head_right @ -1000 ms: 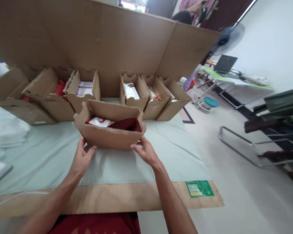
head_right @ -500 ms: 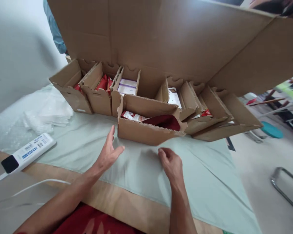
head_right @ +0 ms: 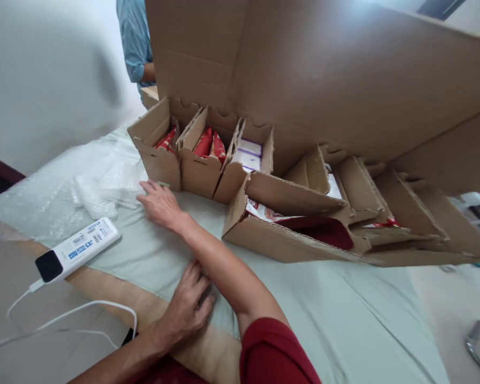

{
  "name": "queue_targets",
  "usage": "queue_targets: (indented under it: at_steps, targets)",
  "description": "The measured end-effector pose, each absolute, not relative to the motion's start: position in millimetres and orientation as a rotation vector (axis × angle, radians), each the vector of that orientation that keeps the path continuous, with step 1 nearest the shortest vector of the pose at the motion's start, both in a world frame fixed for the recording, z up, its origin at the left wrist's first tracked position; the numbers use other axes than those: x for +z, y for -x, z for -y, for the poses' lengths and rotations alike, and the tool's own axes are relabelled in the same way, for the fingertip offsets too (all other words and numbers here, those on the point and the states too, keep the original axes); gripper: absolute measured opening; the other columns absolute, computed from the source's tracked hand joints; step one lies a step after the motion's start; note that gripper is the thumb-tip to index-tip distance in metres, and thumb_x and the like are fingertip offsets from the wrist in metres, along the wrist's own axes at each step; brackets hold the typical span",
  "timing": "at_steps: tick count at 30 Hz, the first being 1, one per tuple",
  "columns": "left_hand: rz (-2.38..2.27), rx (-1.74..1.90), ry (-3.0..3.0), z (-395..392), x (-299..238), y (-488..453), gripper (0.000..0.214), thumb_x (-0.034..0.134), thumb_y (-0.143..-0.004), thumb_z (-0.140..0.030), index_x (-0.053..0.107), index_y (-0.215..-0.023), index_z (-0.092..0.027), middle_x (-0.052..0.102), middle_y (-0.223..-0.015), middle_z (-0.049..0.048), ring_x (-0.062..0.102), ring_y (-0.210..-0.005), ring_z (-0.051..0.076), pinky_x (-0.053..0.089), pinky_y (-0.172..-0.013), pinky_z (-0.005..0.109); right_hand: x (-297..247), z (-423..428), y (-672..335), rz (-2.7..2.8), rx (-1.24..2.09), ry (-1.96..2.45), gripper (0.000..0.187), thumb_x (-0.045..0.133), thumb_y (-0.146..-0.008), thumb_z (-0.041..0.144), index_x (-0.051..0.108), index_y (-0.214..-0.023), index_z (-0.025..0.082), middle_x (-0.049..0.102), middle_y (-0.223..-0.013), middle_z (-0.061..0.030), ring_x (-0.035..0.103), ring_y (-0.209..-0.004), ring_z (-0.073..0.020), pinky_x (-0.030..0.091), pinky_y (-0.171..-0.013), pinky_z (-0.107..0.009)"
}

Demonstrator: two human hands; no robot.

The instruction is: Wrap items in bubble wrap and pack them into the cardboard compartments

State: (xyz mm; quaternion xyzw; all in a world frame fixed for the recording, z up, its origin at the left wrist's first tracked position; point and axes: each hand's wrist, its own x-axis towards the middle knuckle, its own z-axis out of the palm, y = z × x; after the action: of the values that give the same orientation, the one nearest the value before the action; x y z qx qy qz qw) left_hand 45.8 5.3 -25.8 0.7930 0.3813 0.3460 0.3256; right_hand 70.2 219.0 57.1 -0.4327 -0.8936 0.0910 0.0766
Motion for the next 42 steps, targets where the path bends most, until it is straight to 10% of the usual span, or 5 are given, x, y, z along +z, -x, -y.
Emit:
queue_targets:
  at_steps: [12,22,32,36,42]
  targets:
    - [-1.086,1.075,-1.500,-6.1,-27.3,-37.9,0.073,0.059,-0.086,-0.021,0.034,-0.154,-0.021,0.054,-0.150,0.0183,0.051,-0.142,0.033,0.041,-0.118,0.055,103.7,-67.6,-143.6,1.754,0.410,1.266,0.011,0.063,-0.099,0.031,0.068,-0.106,0.023,0.075,-0.106,-0.0047,0.070,-0.099,-0.0183,0.055,-0.090,-0.033]
    - [-1.099,1.082,-1.297,11.4,-15.5,-24.5,0.079,0.070,-0.083,-0.037,0.035,-0.152,-0.020,0.058,-0.135,0.0161,0.058,-0.131,0.029,0.045,-0.114,0.051,66.8,114.6,-296.3,0.675,0.695,1.717,0.030,0.079,-0.071,0.043,0.063,-0.084,0.021,0.057,-0.056,0.0062,0.053,-0.047,-0.0117,0.046,-0.048,-0.026]
    - [-1.204,0.651,-2.205,-27.7,6.5,-64.0,0.075,0.065,-0.079,-0.040,0.049,-0.147,-0.013,0.064,-0.129,0.0191,0.056,-0.125,0.039,0.043,-0.110,0.061,17.1,129.2,-346.8,0.785,0.608,1.842,0.039,0.069,-0.072,0.040,0.071,-0.102,0.015,0.068,-0.085,-0.0012,0.057,-0.066,-0.0133,0.048,-0.059,-0.026]
    - [-1.302,0.373,-2.346,-21.6,15.3,-76.5,0.066,0.052,-0.084,-0.028,0.048,-0.148,-0.012,0.071,-0.092,0.0094,0.067,-0.091,0.031,0.053,-0.089,0.047,9.2,127.1,-353.2,1.005,0.536,1.945,0.035,0.060,-0.080,0.032,0.075,-0.106,0.015,0.074,-0.088,-0.0034,0.060,-0.069,-0.0152,0.051,-0.072,-0.031]
    - [-1.483,-0.031,-2.311,-5.0,36.7,-47.8,0.066,0.048,-0.089,-0.027,0.039,-0.154,-0.016,0.071,-0.091,0.0051,0.069,-0.080,0.026,0.051,-0.073,0.036,8.4,102.5,-350.0,1.291,0.388,2.000,0.034,0.054,-0.090,0.021,0.074,-0.116,0.018,0.077,-0.103,-0.0066,0.069,-0.086,-0.0197,0.054,-0.088,-0.034]
